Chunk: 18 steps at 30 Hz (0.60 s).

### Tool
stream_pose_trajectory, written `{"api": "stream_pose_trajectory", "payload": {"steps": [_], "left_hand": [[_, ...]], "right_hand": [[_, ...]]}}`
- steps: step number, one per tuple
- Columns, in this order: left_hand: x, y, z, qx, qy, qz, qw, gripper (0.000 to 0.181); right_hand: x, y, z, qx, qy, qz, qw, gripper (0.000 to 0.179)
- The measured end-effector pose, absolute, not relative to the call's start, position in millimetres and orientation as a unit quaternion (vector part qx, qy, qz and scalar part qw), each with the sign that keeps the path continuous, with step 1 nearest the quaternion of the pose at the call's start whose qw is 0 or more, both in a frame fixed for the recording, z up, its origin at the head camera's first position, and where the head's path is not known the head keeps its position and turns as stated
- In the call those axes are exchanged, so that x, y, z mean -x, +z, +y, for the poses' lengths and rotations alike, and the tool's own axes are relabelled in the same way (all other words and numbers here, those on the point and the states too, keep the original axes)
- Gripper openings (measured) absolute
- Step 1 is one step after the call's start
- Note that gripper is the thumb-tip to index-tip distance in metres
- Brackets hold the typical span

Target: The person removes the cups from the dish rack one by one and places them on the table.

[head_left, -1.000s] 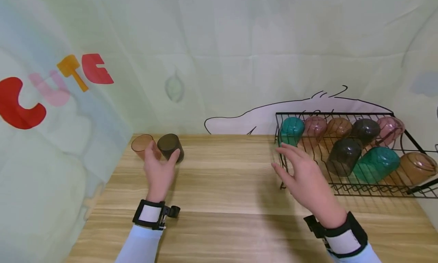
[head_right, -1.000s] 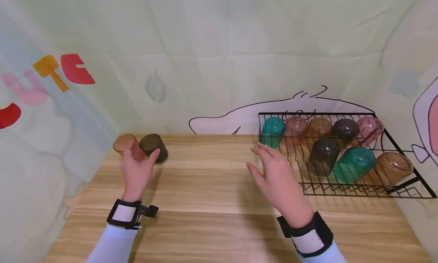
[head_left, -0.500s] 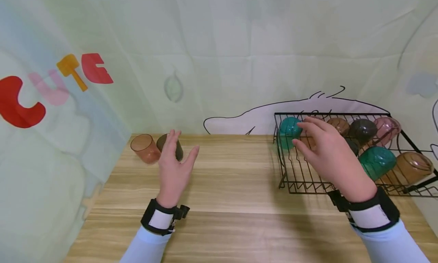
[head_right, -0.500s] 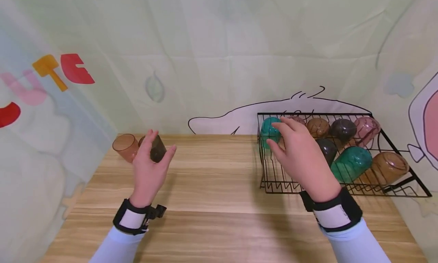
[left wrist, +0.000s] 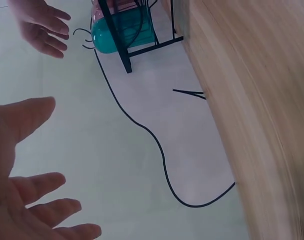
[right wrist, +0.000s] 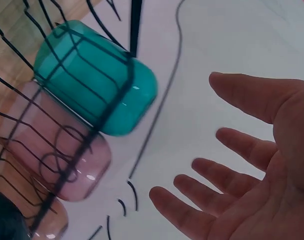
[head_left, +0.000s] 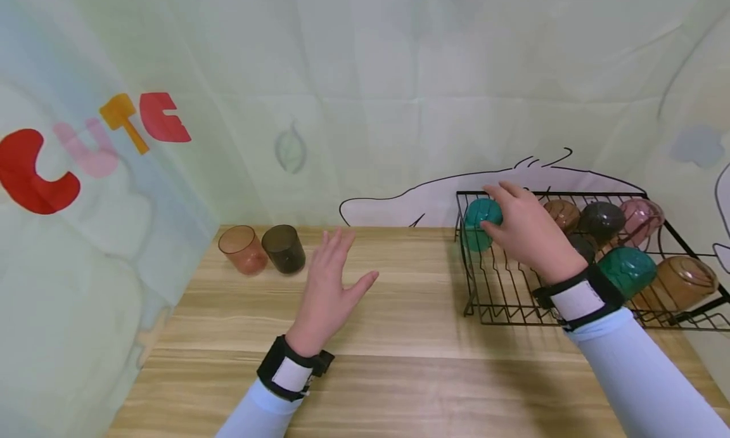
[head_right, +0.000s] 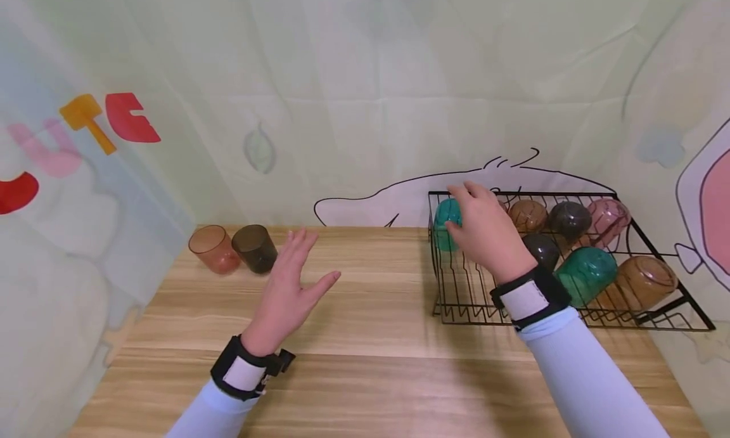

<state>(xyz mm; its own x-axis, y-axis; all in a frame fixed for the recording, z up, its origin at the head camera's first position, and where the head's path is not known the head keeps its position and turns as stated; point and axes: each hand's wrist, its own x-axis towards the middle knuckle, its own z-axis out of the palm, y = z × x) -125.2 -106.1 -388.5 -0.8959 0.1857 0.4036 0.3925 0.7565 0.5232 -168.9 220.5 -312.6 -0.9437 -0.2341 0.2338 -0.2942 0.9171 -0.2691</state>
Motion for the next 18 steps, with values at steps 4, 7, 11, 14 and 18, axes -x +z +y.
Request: {"api": "stream_pose_trajectory", "payload": {"steps": [4, 7, 11, 14, 18], "left_hand": [[126, -393, -104, 0.154, -0.284, -0.937, 0.132, 0.077], [128, -395, -103, 0.151, -0.273, -0.944, 0.107, 0.078], [129, -397, -101, 0.148, -0.272, -0.947, 0.082, 0.079], [130, -400, -100, 0.149, -0.265, -0.950, 0.072, 0.079], [132, -404, -99, 0.153, -0.257, -0.952, 0.068, 0.077]], "right_hand": [[179, -319, 220, -0.126, 0.151, -0.978, 0.075, 0.070], [186, -322, 218, -0.114, 0.143, -0.982, 0.055, 0.072], [198, -326, 215, -0.100, 0.126, -0.987, 0.017, 0.076], [205, -331, 212, -0.098, 0.115, -0.988, -0.005, 0.078], [210, -337, 209, -0.089, 0.101, -0.991, -0.019, 0.078]]}}
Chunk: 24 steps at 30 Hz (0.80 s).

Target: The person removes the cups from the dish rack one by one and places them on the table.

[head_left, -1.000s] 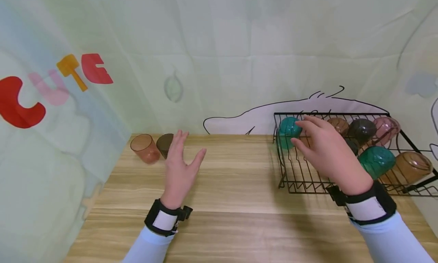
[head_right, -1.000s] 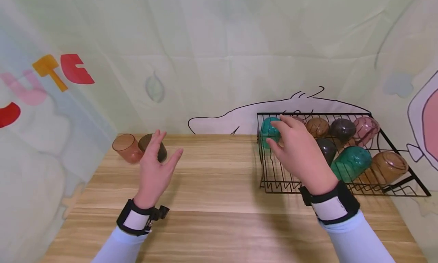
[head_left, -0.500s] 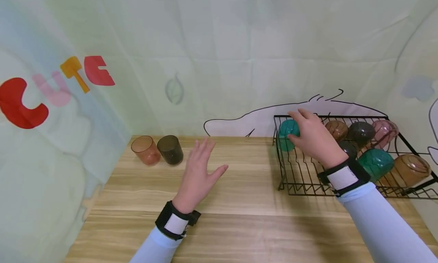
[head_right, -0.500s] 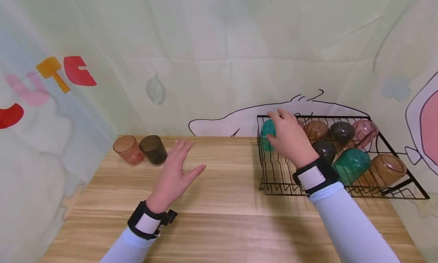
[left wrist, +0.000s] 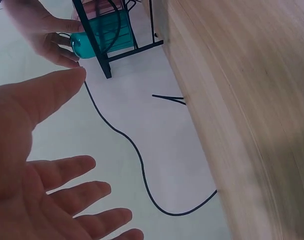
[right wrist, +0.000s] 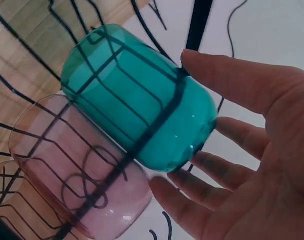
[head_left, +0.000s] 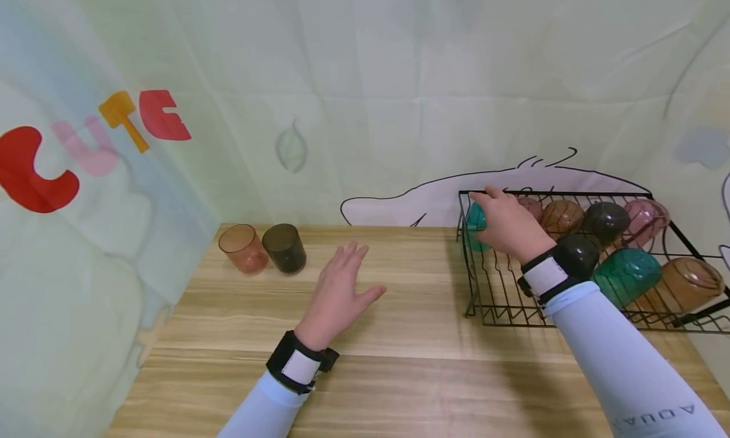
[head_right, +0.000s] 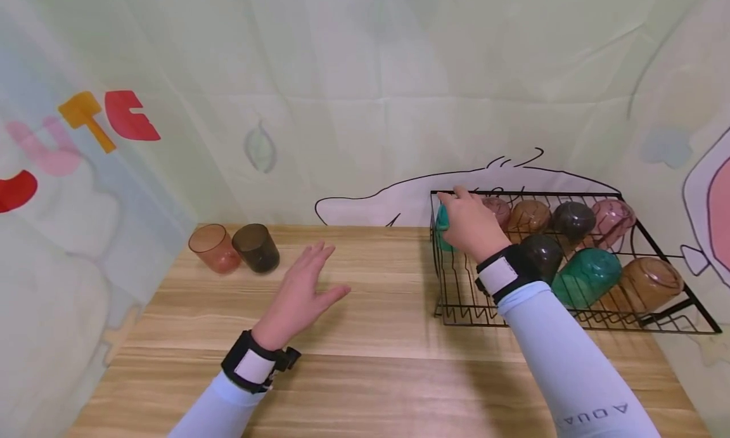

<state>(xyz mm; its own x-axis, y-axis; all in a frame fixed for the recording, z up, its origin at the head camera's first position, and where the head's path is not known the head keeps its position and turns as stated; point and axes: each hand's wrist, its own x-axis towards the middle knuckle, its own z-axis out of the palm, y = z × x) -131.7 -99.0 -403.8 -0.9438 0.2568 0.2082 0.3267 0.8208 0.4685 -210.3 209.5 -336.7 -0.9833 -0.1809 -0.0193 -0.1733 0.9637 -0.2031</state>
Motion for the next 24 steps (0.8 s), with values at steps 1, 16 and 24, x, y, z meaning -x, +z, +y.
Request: {"api": "stream_pose_trajectory", "payload": {"steps": [1, 16, 24], "left_hand": [[132, -404, -99, 0.154, -0.256, -0.952, 0.067, 0.077], [130, -409, -100, 0.134, -0.259, -0.955, 0.046, 0.074], [130, -410, -100, 0.132, -0.253, -0.957, 0.042, 0.075]], "right_hand": [[211, -338, 209, 0.088, -0.095, 0.991, 0.020, 0.077], [202, -343, 213, 0.102, -0.059, 0.993, -0.010, 0.065], [193, -344, 216, 0.107, -0.066, 0.991, -0.036, 0.060]]}}
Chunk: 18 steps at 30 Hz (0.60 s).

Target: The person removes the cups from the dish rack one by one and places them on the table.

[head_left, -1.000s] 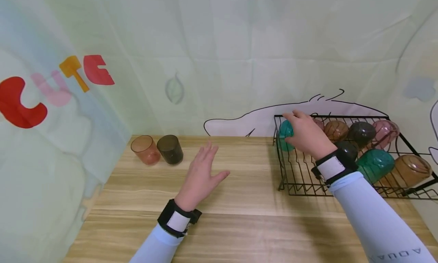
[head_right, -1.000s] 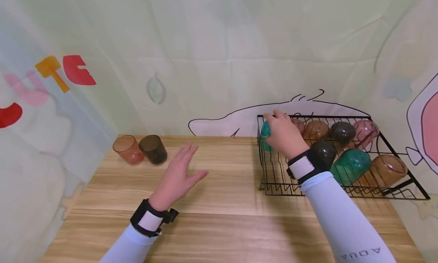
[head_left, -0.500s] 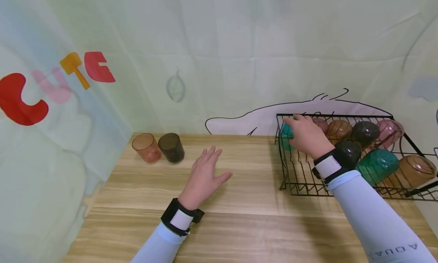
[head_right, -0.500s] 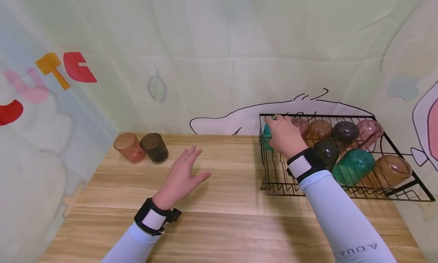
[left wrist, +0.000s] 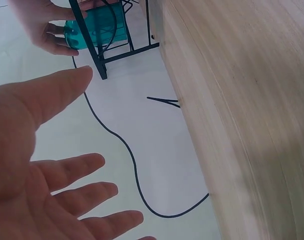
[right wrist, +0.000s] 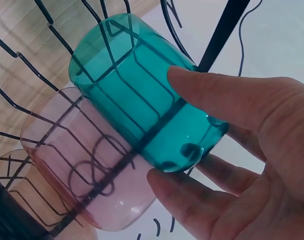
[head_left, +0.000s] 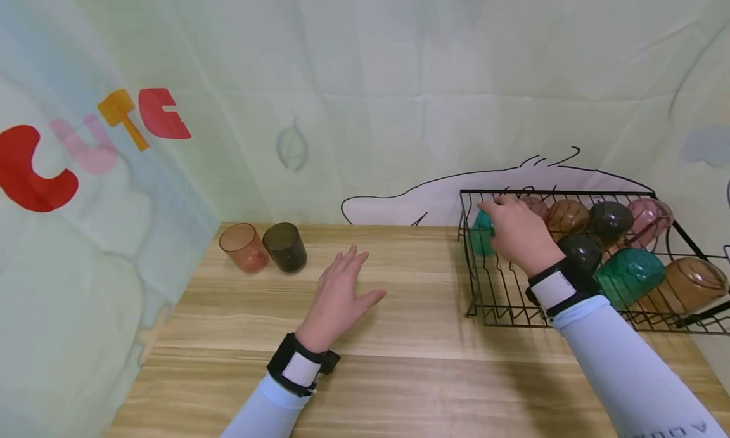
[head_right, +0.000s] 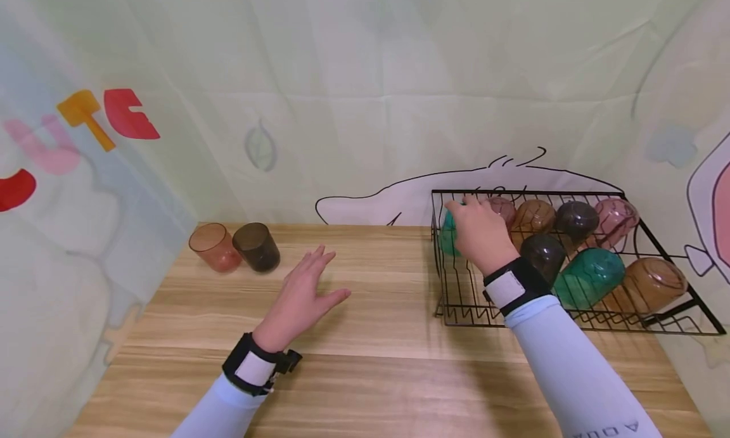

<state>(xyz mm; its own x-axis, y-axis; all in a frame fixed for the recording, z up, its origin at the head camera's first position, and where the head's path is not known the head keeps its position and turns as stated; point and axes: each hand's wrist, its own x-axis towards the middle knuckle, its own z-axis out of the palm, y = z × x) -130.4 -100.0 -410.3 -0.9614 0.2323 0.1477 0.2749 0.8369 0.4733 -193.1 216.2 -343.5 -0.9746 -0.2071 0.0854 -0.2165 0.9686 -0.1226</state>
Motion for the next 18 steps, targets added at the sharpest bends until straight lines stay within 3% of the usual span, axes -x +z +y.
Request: {"api": "stream_pose_trajectory", "payload": {"steps": [18], "left_hand": [[131, -413, -100, 0.121, -0.273, -0.953, 0.044, 0.075]], "right_hand": [[167, -307, 223, -0.098, 0.100, -0.987, 0.080, 0.061]]}}
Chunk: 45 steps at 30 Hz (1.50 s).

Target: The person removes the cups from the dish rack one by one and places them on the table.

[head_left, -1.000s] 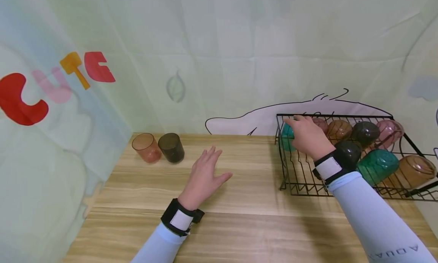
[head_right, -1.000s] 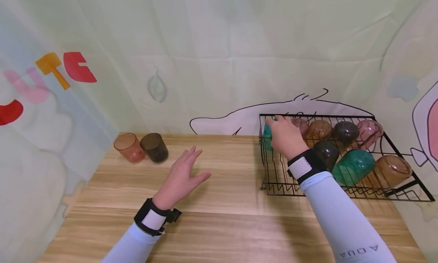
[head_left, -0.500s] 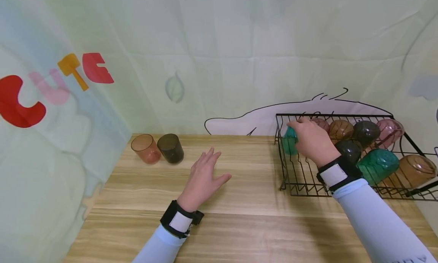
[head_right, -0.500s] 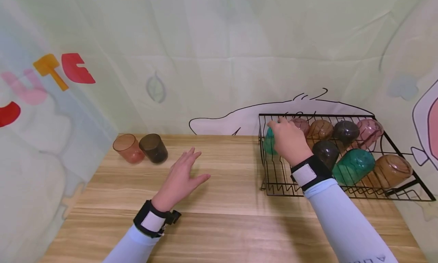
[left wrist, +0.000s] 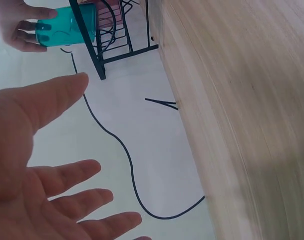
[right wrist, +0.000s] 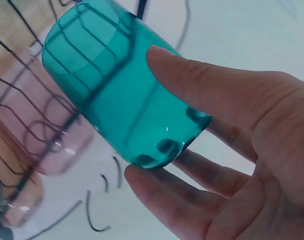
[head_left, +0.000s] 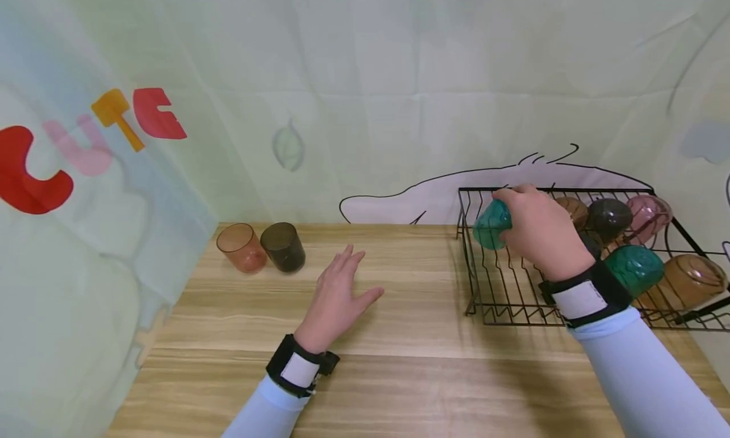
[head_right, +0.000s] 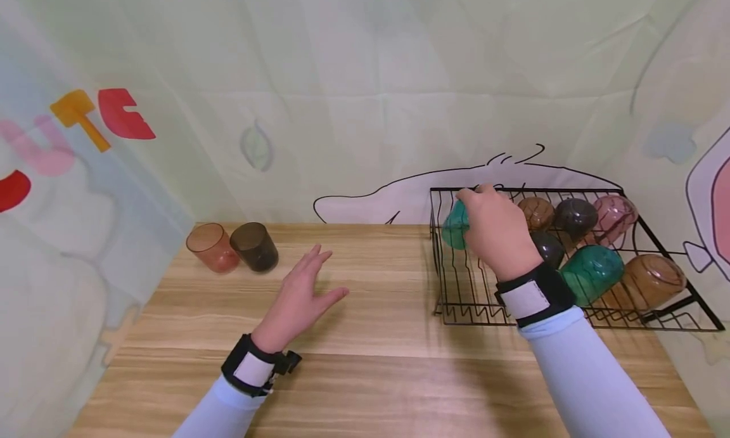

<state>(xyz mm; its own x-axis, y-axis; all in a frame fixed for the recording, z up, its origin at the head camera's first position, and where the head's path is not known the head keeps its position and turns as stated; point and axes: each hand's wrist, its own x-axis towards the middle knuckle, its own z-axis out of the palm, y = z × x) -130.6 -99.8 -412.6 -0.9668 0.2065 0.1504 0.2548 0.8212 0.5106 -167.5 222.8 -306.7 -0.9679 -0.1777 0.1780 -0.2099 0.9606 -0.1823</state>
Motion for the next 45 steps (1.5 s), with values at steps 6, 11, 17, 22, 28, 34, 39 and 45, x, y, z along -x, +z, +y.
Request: {"api": "stream_pose_trajectory", "payload": {"steps": [6, 11, 17, 22, 28, 34, 39, 45], "left_hand": [[131, -409, -99, 0.105, -0.317, -0.942, 0.038, 0.074], [132, -409, -99, 0.086, -0.351, -0.932, 0.025, 0.072], [133, -407, -96, 0.065, -0.390, -0.918, 0.038, 0.068], [131, -402, -91, 0.032, -0.394, -0.916, 0.063, 0.067], [129, -397, -84, 0.019, -0.421, -0.906, 0.050, 0.066], [126, -398, -77, 0.028, -0.430, -0.902, 0.026, 0.065], [127, -398, -74, 0.041, -0.443, -0.896, 0.021, 0.070], [132, -397, -72, 0.058, -0.464, -0.883, 0.027, 0.069]], "right_hand": [[160, -293, 217, -0.101, 0.101, -0.979, 0.147, 0.063], [150, -290, 206, -0.109, 0.133, -0.965, 0.198, 0.068], [142, -299, 187, -0.130, 0.170, -0.948, 0.237, 0.068], [138, -315, 170, -0.134, 0.195, -0.939, 0.249, 0.071], [132, -335, 146, -0.116, 0.255, -0.928, 0.246, 0.070], [126, -354, 127, -0.127, 0.298, -0.908, 0.266, 0.066], [124, -364, 118, -0.143, 0.317, -0.892, 0.289, 0.064], [122, -373, 112, -0.150, 0.351, -0.880, 0.281, 0.063]]}}
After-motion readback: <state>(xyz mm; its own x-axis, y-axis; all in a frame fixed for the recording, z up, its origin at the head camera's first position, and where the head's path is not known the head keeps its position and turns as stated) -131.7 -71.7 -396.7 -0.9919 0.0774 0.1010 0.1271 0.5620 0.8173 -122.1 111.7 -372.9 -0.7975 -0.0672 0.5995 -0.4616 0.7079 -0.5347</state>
